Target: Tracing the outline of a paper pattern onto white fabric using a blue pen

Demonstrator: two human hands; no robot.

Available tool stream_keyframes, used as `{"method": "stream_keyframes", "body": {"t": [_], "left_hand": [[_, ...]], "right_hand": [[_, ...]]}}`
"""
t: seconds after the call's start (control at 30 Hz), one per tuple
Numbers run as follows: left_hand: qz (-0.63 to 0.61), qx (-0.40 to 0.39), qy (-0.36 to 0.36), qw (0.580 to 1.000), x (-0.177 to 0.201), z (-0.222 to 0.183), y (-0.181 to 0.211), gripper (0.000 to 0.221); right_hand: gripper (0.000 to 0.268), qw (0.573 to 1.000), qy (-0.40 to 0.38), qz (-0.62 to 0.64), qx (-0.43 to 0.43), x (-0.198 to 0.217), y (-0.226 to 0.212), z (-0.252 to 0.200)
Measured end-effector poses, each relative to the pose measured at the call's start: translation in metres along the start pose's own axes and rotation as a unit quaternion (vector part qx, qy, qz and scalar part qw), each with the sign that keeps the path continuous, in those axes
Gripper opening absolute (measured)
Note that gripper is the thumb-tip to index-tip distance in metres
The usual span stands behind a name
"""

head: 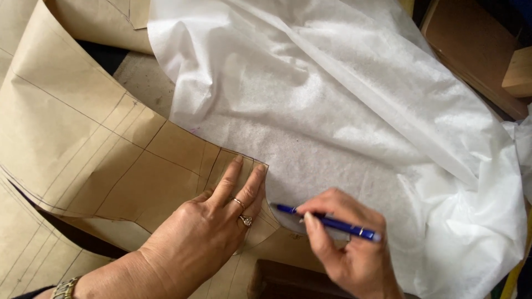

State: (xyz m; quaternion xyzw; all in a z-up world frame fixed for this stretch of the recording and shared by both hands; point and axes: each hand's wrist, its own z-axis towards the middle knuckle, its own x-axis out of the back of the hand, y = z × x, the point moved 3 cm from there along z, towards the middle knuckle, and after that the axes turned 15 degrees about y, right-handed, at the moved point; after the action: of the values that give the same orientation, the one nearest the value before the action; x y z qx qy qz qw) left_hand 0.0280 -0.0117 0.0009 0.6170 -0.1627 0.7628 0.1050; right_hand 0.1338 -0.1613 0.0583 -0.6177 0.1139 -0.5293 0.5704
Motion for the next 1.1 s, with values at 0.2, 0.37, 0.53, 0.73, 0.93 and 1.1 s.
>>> {"method": "stream_keyframes", "body": {"t": [0.2,0.37,0.53,0.73,0.93,1.1], "left_hand": [[0.002,0.01,0.007,1.0,0.004,0.001,-0.004,0.06],[0.003,0.007,-0.006,1.0,0.005,0.002,-0.005,0.06],[-0.003,0.006,0.005,1.0,0.003,0.002,-0.004,0.057],[-0.005,0.008,-0.003,1.0,0.003,0.002,-0.003,0.058],[-0.004,-0.003,-0.003,1.0,0.001,0.003,-0.003,0.061],[-0.015,-0.008,-0.013,1.0,-0.002,0.0,-0.001,0.062]], "right_hand": [[0.01,1.0,-0.011,-0.009,0.01,-0.009,-0.013,-0.001],[0.009,0.999,-0.008,-0.017,0.028,-0.01,-0.01,-0.003],[0.008,1.0,-0.01,-0.01,0.022,-0.008,-0.009,-0.003],[0.011,0.998,0.023,0.016,-0.057,0.002,-0.002,0.002],[0.016,0.961,0.18,0.043,-0.205,0.004,0.008,0.008],[0.015,0.971,0.141,0.049,-0.186,-0.004,0.005,0.016]]}}
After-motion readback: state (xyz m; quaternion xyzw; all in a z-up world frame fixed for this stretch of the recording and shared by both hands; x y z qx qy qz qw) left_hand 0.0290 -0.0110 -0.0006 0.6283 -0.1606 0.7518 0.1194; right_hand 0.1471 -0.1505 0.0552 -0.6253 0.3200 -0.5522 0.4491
